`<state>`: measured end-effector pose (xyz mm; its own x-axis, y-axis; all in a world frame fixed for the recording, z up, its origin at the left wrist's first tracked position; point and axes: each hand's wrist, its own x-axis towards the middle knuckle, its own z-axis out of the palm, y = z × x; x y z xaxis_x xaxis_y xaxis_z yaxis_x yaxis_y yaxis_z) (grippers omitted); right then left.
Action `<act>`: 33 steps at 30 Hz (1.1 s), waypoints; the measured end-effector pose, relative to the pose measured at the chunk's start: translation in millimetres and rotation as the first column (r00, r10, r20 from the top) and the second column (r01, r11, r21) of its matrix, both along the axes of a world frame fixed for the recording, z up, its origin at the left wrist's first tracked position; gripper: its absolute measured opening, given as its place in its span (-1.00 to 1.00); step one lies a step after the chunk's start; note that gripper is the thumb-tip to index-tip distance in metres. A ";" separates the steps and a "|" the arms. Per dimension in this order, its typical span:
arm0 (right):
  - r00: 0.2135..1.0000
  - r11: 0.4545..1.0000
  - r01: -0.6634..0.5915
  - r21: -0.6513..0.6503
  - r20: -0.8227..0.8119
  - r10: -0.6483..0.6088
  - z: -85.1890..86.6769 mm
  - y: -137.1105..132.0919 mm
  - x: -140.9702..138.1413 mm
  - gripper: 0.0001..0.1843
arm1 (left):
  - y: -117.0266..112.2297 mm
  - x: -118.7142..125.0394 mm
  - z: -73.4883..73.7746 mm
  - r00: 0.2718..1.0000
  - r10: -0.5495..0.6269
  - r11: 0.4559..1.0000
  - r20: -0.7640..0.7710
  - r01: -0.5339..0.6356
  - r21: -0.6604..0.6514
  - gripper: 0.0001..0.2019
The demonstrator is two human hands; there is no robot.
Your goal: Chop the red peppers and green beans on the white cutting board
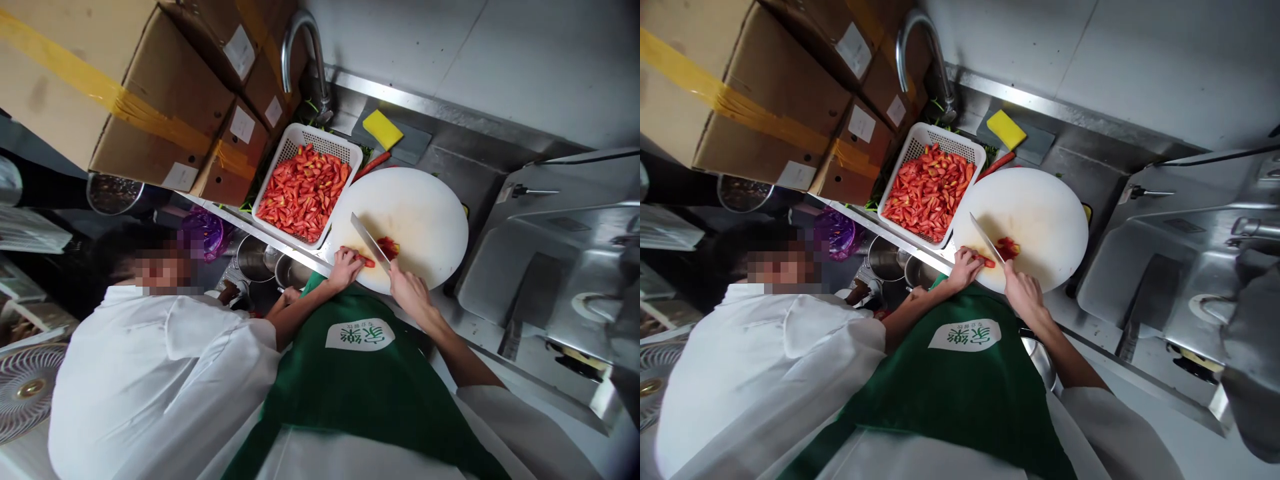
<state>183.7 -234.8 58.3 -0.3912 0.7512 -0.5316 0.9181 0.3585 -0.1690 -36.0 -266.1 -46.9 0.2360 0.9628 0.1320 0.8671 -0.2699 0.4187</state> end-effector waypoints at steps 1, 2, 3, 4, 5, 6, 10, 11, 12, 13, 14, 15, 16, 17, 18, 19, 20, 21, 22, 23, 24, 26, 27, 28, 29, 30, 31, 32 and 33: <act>1.000 1.000 -0.015 -0.001 -0.010 0.015 3.7 -5.3 -1.8 -0.58 | 1.2 1.9 -1.3 1.000 -0.001 1.000 -0.003 0.001 -0.004 -0.72; 0.999 1.000 -0.030 -0.009 -0.022 0.030 6.6 -9.8 -5.4 -0.58 | 1.8 2.9 -2.3 1.000 0.001 1.000 -0.008 -0.001 -0.007 -0.71; 0.999 0.999 -0.041 -0.023 -0.034 0.040 8.3 -12.9 -10.7 -0.57 | 1.9 3.1 -3.0 1.000 0.001 1.000 -0.014 -0.001 -0.014 -0.71; 0.998 0.998 -0.047 -0.038 -0.042 0.045 8.5 -14.3 -17.2 -0.56 | 1.6 2.7 -3.2 1.000 0.001 1.000 -0.019 -0.001 -0.021 -0.70; 0.998 0.998 -0.048 -0.049 -0.048 0.046 7.2 -13.7 -24.5 -0.54 | 1.1 1.5 -3.2 1.000 -0.001 1.000 -0.023 0.001 -0.030 -0.70; 0.998 0.997 -0.046 -0.054 -0.053 0.043 4.8 -11.4 -32.0 -0.51 | 0.5 -0.2 -2.8 1.000 -0.006 0.999 -0.026 0.005 -0.039 -0.69; 0.996 0.999 -0.024 -0.049 -0.086 0.019 -6.3 3.9 -49.0 -0.53 | -3.5 -10.9 0.5 0.999 -0.034 0.998 -0.013 0.033 -0.049 -0.70; 0.996 0.999 -0.021 -0.050 -0.091 0.016 -6.8 5.9 -47.9 -0.55 | -4.8 -13.6 1.0 0.999 -0.032 0.999 -0.009 0.031 -0.041 -0.70; 0.996 0.999 -0.021 -0.047 -0.093 0.016 -5.9 6.2 -44.9 -0.56 | -6.2 -16.0 1.3 1.000 -0.025 0.999 -0.009 0.025 -0.029 -0.71; 0.995 0.999 -0.026 -0.039 -0.094 0.023 -3.8 4.8 -40.6 -0.56 | -7.4 -17.8 1.2 1.000 -0.015 1.000 -0.013 0.015 -0.017 -0.72; 0.995 0.999 -0.038 -0.025 -0.094 0.035 -0.9 1.8 -36.1 -0.56 | -8.5 -18.9 0.8 1.000 -0.005 1.000 -0.018 0.005 -0.006 -0.73; 0.994 0.998 -0.056 -0.012 -0.093 0.054 2.2 -2.1 -32.2 -0.55 | -9.3 -19.2 0.2 1.000 0.001 1.000 -0.021 -0.001 0.001 -0.74; 0.993 0.997 -0.076 -0.002 -0.093 0.075 4.9 -6.3 -29.9 -0.53 | -9.6 -19.1 -0.4 1.000 0.004 1.000 -0.023 -0.003 0.005 -0.74; 0.992 0.996 -0.094 -0.001 -0.090 0.093 6.6 -10.0 -29.8 -0.52 | -9.6 -18.5 -0.8 1.000 0.005 1.000 -0.023 -0.005 0.008 -0.74; 0.991 0.995 -0.104 -0.005 -0.087 0.104 6.8 -12.5 -31.9 -0.51 | -9.2 -18.0 -0.9 1.000 0.003 1.000 -0.024 -0.003 0.010 -0.73; 0.991 0.994 -0.108 -0.013 -0.085 0.107 5.5 -13.5 -36.2 -0.51 | -8.7 -17.7 -0.5 1.000 -0.002 1.000 -0.025 0.003 0.011 -0.73; 0.991 0.994 -0.104 -0.019 -0.086 0.102 2.8 -12.9 -41.9 -0.53 | -8.2 -18.0 0.4 1.000 -0.013 1.000 -0.026 0.014 0.011 -0.73; 0.992 0.996 -0.092 -0.020 -0.090 0.090 -0.8 -10.7 -48.3 -0.55 | -8.0 -18.9 1.8 0.999 -0.031 0.999 -0.026 0.031 0.007 -0.73; 0.992 0.997 -0.077 -0.016 -0.099 0.075 -4.8 -7.4 -54.2 -0.59 | -8.1 -20.7 3.7 0.998 -0.050 0.999 -0.022 0.050 0.000 -0.72; 0.992 0.998 -0.063 -0.008 -0.113 0.062 -8.7 -3.3 -58.7 -0.63 | -8.8 -23.1 6.0 0.998 -0.059 0.998 -0.018 0.059 -0.006 -0.72; 0.990 0.999 -0.050 -0.003 -0.129 0.050 -12.1 0.9 -61.1 -0.66 | -9.9 -25.9 8.5 0.998 -0.053 0.999 -0.014 0.053 -0.008 -0.72; 0.987 0.999 -0.032 -0.006 -0.158 0.031 -16.9 8.5 -58.0 -0.70 | -12.5 -30.8 13.4 1.000 0.001 1.000 -0.014 -0.001 0.006 -0.69; 0.987 1.000 -0.021 -0.016 -0.163 0.018 -18.4 11.3 -52.9 -0.70 | -13.3 -32.0 15.4 0.999 0.032 0.999 -0.016 -0.032 0.016 -0.68; 0.988 1.000 -0.005 -0.029 -0.157 0.001 -19.4 13.2 -46.1 -0.70 | -13.4 -31.9 17.0 0.999 0.052 0.998 -0.015 -0.052 0.025 -0.69; 0.990 0.999 0.015 -0.038 -0.141 -0.020 -19.9 14.2 -38.4 -0.69 | -12.7 -30.3 17.9 0.999 0.053 0.998 -0.007 -0.053 0.029 -0.70; 0.992 0.999 0.035 -0.039 -0.119 -0.040 -20.0 14.4 -30.5 -0.67 | -11.1 -27.2 18.1 0.999 0.041 0.999 0.007 -0.041 0.027 -0.72; 0.994 0.998 0.054 -0.032 -0.096 -0.057 -19.6 13.8 -23.1 -0.65 | -8.8 -23.0 17.6 0.999 0.024 0.999 0.023 -0.025 0.023 -0.74; 0.995 0.997 0.067 -0.022 -0.075 -0.069 -18.6 12.4 -16.6 -0.63 | -6.1 -18.2 16.4 0.999 0.007 1.000 0.037 -0.007 0.018 -0.74; 0.996 0.998 0.069 -0.013 -0.059 -0.069 -17.0 10.2 -11.1 -0.61 | -3.4 -13.2 14.7 0.999 -0.008 1.000 0.047 0.008 0.012 -0.74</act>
<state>172.6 -224.6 41.2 -0.3696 0.7716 -0.5177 0.9289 0.2923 -0.2276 -49.3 -269.5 -32.2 0.2368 0.9592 0.1547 0.8446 -0.2819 0.4552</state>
